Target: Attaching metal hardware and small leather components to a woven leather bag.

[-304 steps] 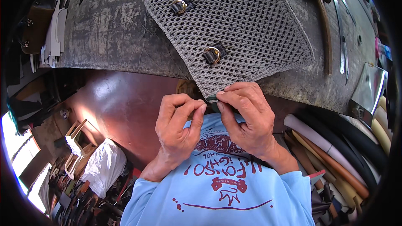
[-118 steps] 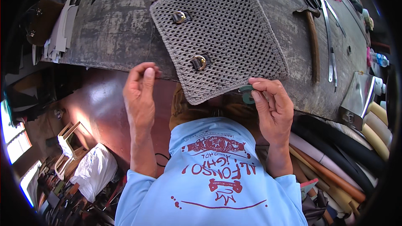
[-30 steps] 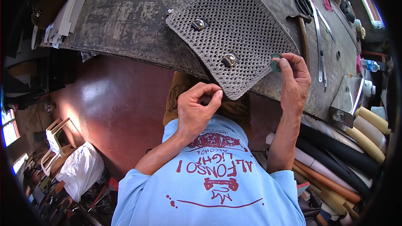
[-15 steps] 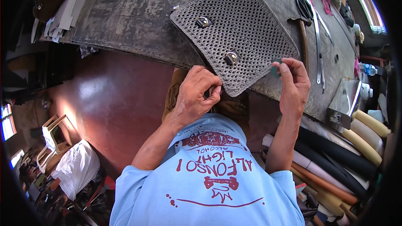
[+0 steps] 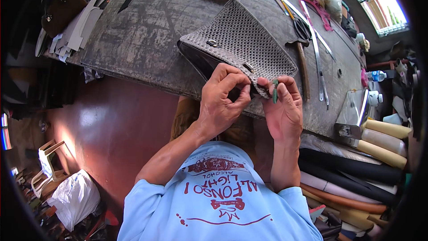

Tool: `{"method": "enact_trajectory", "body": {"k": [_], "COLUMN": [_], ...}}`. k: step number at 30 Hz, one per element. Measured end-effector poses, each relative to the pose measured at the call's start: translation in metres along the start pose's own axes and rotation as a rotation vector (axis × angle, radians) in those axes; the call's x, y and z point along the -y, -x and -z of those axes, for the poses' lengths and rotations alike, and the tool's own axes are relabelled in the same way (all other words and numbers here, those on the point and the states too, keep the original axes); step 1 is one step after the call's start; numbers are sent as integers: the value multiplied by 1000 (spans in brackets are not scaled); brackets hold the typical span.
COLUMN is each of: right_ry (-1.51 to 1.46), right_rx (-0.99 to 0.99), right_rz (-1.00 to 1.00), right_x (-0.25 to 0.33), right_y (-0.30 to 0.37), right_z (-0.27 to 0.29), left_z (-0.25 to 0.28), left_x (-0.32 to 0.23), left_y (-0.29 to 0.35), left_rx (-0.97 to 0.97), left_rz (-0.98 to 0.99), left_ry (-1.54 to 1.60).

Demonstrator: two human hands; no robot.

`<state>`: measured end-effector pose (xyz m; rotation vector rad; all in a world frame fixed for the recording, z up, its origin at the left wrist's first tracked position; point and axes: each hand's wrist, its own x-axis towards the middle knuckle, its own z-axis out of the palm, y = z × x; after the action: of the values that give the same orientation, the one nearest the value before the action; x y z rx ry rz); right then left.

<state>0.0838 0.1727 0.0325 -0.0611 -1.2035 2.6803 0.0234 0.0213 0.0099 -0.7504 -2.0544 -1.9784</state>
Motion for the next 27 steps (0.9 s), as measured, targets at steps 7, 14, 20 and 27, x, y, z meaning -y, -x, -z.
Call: {"method": "enact_trajectory", "body": {"k": [7, 14, 20, 27], "right_ry": [181, 353, 105, -292], "right_rx": [-137, -302, -88, 53], "right_rz": [301, 417, 238, 213], "right_x": [36, 55, 70, 64], "right_y": [-27, -50, -57, -69], "right_z": [2, 40, 16, -31], "left_z": [-43, -93, -67, -6], "left_x": [-19, 6, -4, -56], "left_y": [-50, -76, -93, -151], "left_rx": [65, 87, 17, 266], "left_rz": [60, -105, -394, -501], "left_ry": [123, 24, -240, -326]}}
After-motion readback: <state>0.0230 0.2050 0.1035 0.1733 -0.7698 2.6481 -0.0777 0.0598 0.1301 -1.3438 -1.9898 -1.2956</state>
